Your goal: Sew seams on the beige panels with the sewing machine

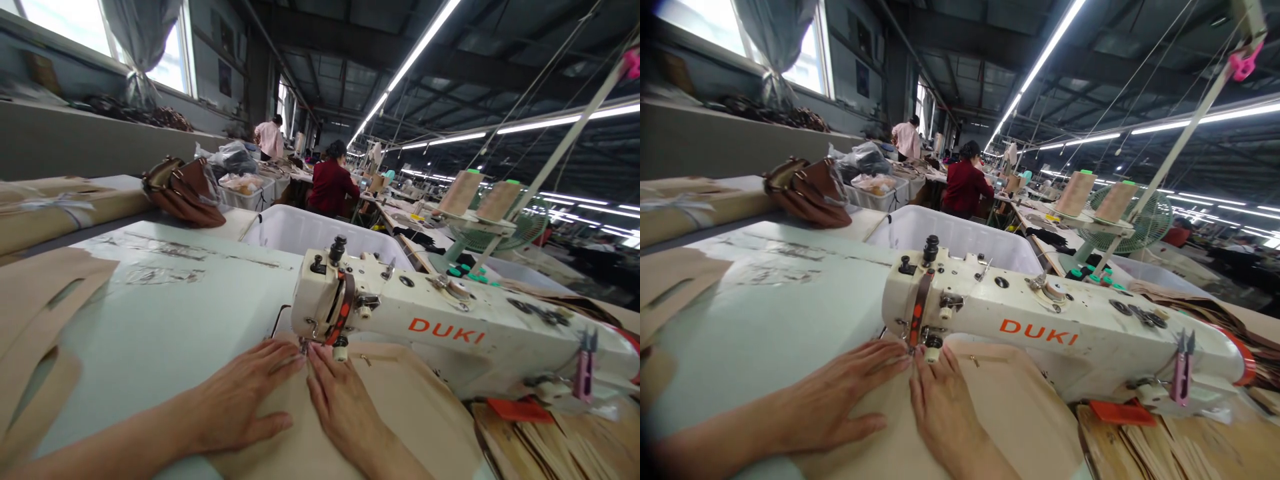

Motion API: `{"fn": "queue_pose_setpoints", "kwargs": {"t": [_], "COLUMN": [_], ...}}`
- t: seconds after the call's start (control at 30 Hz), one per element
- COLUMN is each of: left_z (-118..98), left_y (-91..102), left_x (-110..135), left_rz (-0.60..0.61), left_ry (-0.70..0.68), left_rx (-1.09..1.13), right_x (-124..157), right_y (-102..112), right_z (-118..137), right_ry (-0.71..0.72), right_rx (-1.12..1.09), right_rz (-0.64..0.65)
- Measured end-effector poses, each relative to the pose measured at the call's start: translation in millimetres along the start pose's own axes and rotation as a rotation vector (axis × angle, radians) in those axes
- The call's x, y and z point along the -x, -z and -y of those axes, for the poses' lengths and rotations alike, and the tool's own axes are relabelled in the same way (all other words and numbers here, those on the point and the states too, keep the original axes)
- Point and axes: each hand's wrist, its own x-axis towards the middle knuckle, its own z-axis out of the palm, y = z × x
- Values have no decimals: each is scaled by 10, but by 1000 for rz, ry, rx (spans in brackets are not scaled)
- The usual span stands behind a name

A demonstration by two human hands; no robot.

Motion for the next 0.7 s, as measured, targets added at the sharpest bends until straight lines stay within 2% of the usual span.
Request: {"fn": "queue_pose_setpoints", "kwargs": {"t": [0.2,0.47,0.7], "left_z": [48,48,162], "left_y": [-20,-24,-154], "left_x": [-14,-7,17], "left_rz": [-41,-29,-147], "left_ry": [-19,-14,-100], "left_rx": [8,-18,-66], "right_x": [-38,-50,-29], "right_y": [-9,-25,17], "right_z": [-1,-17,11], "right_ry": [-6,17,-7], "right_rx": [58,18,-34], "right_rz": [82,49,18]}}
